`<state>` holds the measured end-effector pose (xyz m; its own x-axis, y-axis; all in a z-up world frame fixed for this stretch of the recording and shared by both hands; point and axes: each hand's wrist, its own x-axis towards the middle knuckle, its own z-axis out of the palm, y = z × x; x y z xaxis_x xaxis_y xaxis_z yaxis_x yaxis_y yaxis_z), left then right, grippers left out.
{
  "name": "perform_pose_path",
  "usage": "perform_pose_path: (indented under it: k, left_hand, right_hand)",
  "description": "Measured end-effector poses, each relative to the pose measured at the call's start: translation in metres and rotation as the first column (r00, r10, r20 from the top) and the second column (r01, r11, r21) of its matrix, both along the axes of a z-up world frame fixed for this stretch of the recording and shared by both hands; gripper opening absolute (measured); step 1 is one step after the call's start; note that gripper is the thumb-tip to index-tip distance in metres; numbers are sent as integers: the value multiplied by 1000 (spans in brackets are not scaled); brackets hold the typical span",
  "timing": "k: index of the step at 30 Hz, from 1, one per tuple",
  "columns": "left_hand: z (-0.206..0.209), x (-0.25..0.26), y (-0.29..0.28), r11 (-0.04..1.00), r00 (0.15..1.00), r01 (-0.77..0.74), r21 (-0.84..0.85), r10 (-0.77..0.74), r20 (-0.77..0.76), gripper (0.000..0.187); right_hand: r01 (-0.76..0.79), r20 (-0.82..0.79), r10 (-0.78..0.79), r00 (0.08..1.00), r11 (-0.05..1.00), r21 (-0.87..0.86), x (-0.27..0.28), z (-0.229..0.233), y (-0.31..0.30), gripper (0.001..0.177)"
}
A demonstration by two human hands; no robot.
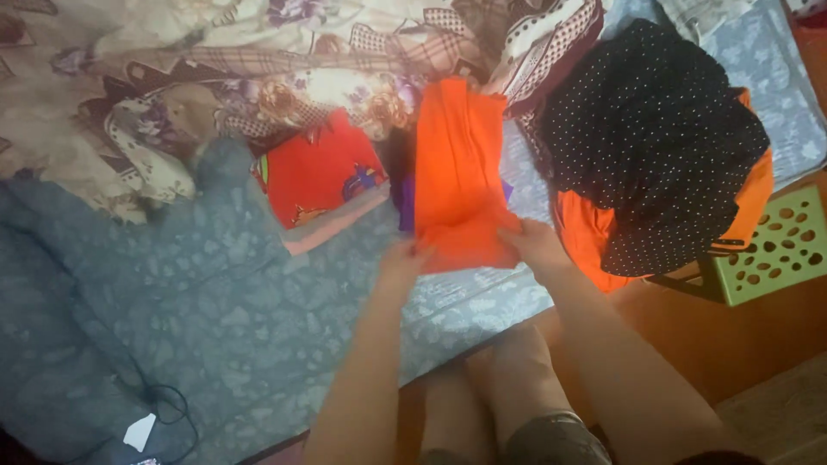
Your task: Folding various pieces of clothing and stacking them on a bed.
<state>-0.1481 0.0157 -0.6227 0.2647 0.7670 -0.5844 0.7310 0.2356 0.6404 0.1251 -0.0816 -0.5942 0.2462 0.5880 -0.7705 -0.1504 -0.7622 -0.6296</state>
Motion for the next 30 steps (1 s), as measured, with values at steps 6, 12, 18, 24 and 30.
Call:
perform_pose_path:
  k: [6,12,18,24,30]
  left_hand:
    - [-28,22,36,883,835,-397,-250,460,301,62]
    - [-24,40,15,950,918,-280,137,222,330,82]
    - [-32,50,-3,919,862,-389,-69,390,323,56]
    - [-16,23,19,731,903,-363,-578,430,-24,21]
    - [20,41,75,386,605,-459,-800,795,37,21]
  right_hand:
    - [388,-133,-375,917,916,96,5,-28,33,73]
    - [-129,321,-39,946,865,484,-20,11,41,105]
    - [-482,630,337,700,873,69,-22,-41,22,90]
    - [-390,381,378,844,919,-49,13,-22,39,41]
    - [-114,-140,105,985,992,-53,42,-15,83,40]
